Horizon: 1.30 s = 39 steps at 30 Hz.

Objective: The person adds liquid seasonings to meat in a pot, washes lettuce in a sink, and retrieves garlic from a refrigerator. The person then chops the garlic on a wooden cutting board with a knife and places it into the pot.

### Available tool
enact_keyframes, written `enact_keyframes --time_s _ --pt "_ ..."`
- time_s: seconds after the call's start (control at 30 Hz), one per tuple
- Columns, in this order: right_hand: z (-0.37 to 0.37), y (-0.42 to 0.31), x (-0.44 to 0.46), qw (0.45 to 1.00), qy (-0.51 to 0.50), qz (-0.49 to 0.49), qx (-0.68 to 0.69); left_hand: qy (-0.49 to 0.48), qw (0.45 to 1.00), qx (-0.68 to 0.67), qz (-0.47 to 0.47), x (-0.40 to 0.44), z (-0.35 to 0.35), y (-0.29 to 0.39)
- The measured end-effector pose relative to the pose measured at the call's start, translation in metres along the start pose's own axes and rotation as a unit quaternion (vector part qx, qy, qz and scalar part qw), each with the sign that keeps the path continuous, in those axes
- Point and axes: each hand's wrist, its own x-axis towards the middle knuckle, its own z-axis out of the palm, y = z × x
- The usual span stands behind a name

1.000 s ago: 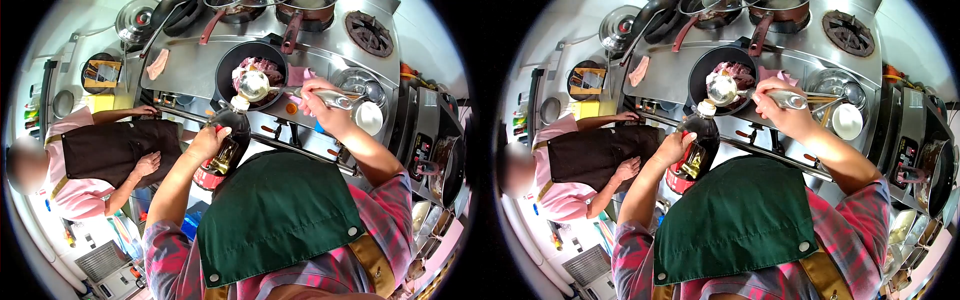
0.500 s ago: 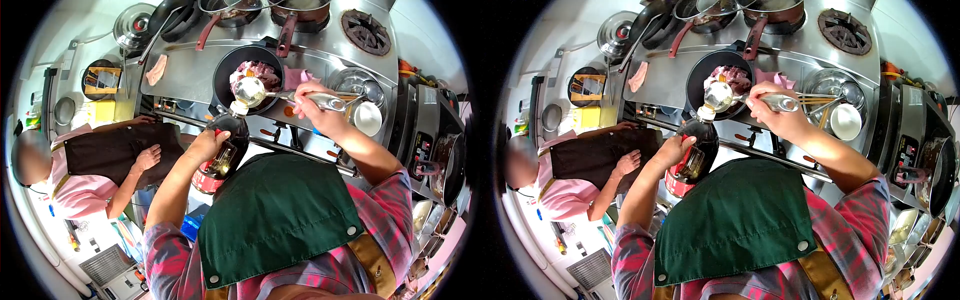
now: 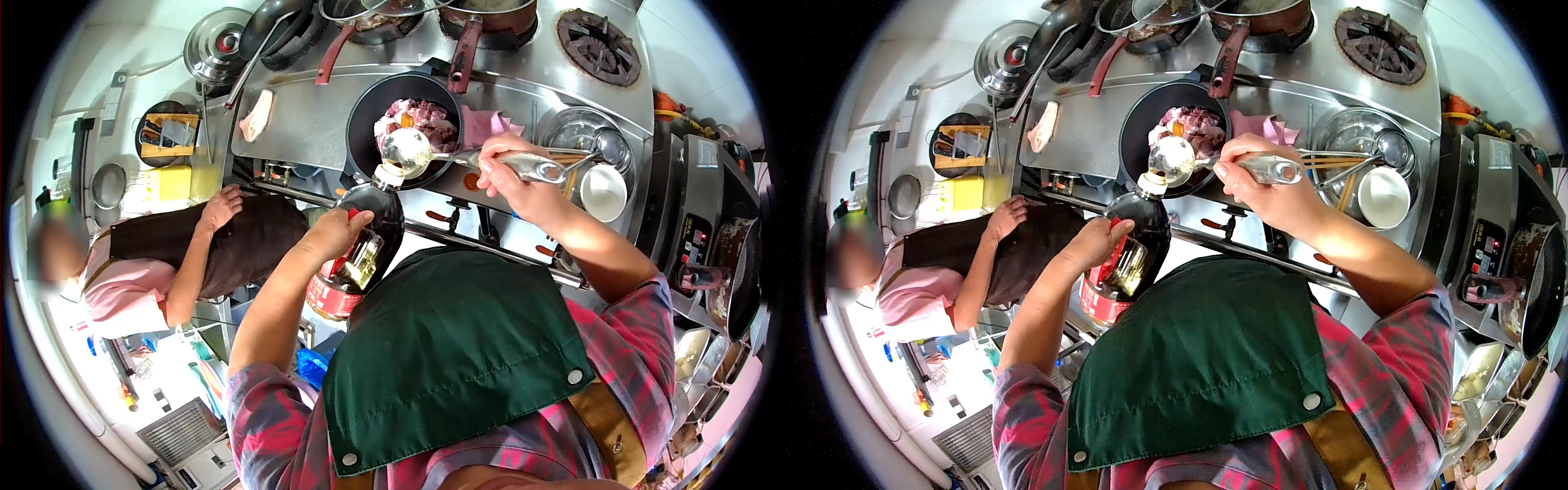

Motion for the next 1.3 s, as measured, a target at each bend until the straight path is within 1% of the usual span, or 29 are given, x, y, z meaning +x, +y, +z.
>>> enact_keyframes --time_s 0.03,0.13,0.17,0.3,0.37,0.47,0.57,0.7,0.8,0.9,0.93,1.0,1.03,1.13,1.17,1.2,1.3 --pt "0.0 -0.001 0.0 1.0 0.0 0.0 0.0 0.001 1.0 0.017 0.003 0.001 0.0 0.0" --pt "-0.001 -0.003 0.0 1.0 -0.005 0.0 -0.001 0.008 1.0 0.003 0.007 0.005 0.003 -0.005" --pt "-0.001 -0.002 0.0 1.0 -0.004 -0.005 0.001 -0.005 1.0 -0.022 -0.007 0.004 0.002 -0.004" --pt "-0.003 -0.002 0.0 1.0 -0.005 -0.015 -0.004 -0.025 1.0 -0.007 -0.011 0.003 -0.003 0.001" --pt "-0.003 -0.002 0.0 1.0 0.001 -0.009 0.0 0.004 1.0 -0.006 0.027 0.006 0.003 -0.006" --pt "-0.005 0.001 -0.001 1.0 0.006 -0.011 0.006 0.019 0.999 -0.003 0.032 0.008 0.007 -0.01" --pt "-0.006 0.003 -0.001 1.0 0.006 -0.017 0.01 0.006 1.0 -0.003 0.01 0.006 0.005 -0.008" --pt "-0.006 0.006 -0.002 1.0 0.016 -0.007 0.018 -0.002 1.0 0.023 0.011 0.006 0.005 -0.008" --pt "-0.007 0.007 -0.002 0.999 0.023 -0.004 0.026 0.016 1.0 0.009 0.015 0.008 0.012 -0.016" --pt "-0.007 0.009 -0.003 0.998 0.032 0.0 0.046 0.031 0.997 -0.065 0.011 -0.002 0.013 -0.013" --pt "-0.008 0.01 -0.003 0.998 0.031 -0.001 0.046 0.032 0.997 -0.066 0.011 -0.003 0.016 -0.015" --pt "-0.008 0.011 -0.003 0.999 0.034 0.005 0.04 0.098 0.991 -0.06 0.063 -0.001 0.025 -0.023" --pt "-0.008 0.011 -0.002 0.999 0.031 0.004 0.039 0.092 0.99 -0.083 0.063 0.001 0.029 -0.026" --pt "-0.006 0.011 -0.002 0.998 0.036 0.003 0.044 0.082 0.992 -0.088 0.043 0.001 0.033 -0.028" --pt "-0.005 0.012 -0.002 0.998 0.04 0.009 0.043 0.082 0.988 -0.118 0.053 0.002 0.036 -0.03" --pt "-0.005 0.013 -0.002 0.998 0.045 0.014 0.042 0.083 0.988 -0.12 0.053 0.001 0.037 -0.03" --pt "-0.006 0.016 -0.002 0.998 0.036 0.029 0.041 0.06 0.988 -0.142 0.024 -0.006 0.034 -0.026"
